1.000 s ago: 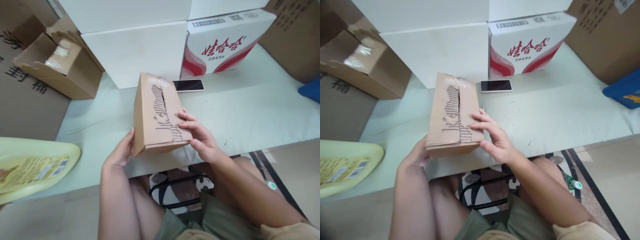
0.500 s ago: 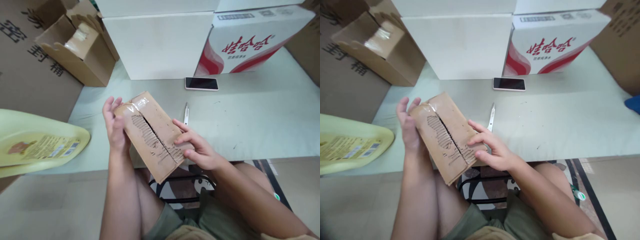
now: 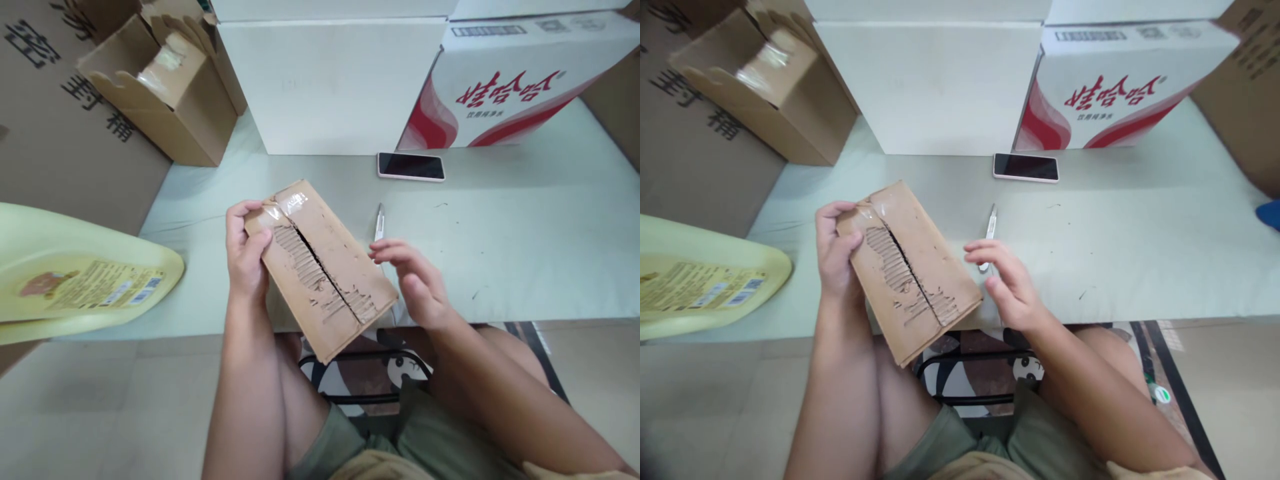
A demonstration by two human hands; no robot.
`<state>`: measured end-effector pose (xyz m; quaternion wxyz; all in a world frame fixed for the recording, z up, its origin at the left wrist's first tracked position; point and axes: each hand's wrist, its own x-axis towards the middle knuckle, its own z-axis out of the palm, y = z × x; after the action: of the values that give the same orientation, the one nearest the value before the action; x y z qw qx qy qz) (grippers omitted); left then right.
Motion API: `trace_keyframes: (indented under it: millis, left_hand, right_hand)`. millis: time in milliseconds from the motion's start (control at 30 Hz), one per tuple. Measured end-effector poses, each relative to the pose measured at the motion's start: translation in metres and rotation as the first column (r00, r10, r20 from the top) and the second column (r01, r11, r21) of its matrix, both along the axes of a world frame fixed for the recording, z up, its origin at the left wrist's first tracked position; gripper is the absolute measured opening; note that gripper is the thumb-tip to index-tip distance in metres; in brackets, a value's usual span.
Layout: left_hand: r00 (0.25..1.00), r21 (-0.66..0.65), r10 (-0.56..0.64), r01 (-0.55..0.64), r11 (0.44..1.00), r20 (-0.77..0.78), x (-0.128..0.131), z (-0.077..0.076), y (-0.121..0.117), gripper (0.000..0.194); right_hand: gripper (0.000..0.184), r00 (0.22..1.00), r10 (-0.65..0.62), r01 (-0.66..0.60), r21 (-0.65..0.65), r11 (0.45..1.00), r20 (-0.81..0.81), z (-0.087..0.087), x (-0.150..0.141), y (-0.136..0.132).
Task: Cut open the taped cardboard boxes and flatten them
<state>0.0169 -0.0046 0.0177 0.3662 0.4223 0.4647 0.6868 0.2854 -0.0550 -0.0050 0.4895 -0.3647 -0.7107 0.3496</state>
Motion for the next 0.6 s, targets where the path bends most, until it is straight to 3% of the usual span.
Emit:
trace_keyframes:
  millis: [100,167,233,367,467,533,600]
  left_hand:
    - [1.000,0.002,-0.009,0.009,1.000,0.000,-0.002,-0.001,0.001,0.046]
    - [1.000,-0.007,-0.005,0.005,1.000,-0.015,-0.003,-0.001,0.001,0.047]
    - [0.999,-0.022,-0.001,0.001,1.000,-0.034,-0.002,-0.001,0.001,0.047]
    - [1.000,-0.021,-0.004,0.003,1.000,-0.021,-0.002,-0.002,0.000,0.045]
    - [0.999,-0.009,-0.034,0.034,0.999,-0.002,-0.002,-0.004,0.000,0.045]
    - [0.998,-0.016,-0.064,0.064,0.998,-0.027,0.000,-0.008,-0.001,0.047]
    - [0.991,-0.031,-0.105,0.103,0.994,-0.081,0.003,-0.011,-0.002,0.049]
  right_hand:
    - [0.040,0.921,-0.211,0.244,-0.062,0.968,0.327,-0.004,0.007,0.009]
    - [0.048,0.787,-0.192,0.297,-0.086,0.951,0.587,-0.007,0.009,0.015]
    - [0.047,0.658,-0.122,0.289,-0.099,0.952,0.743,-0.009,0.009,0.018]
    - [0.029,0.522,-0.118,0.355,-0.090,0.930,0.845,-0.011,0.007,0.020]
    - [0.024,0.529,-0.167,0.473,-0.125,0.872,0.832,-0.011,0.011,0.025]
    - [0.028,0.624,-0.232,0.520,-0.175,0.836,0.746,-0.008,0.017,0.029]
    - [0.029,0.775,-0.301,0.498,-0.243,0.833,0.555,0.000,0.024,0.031]
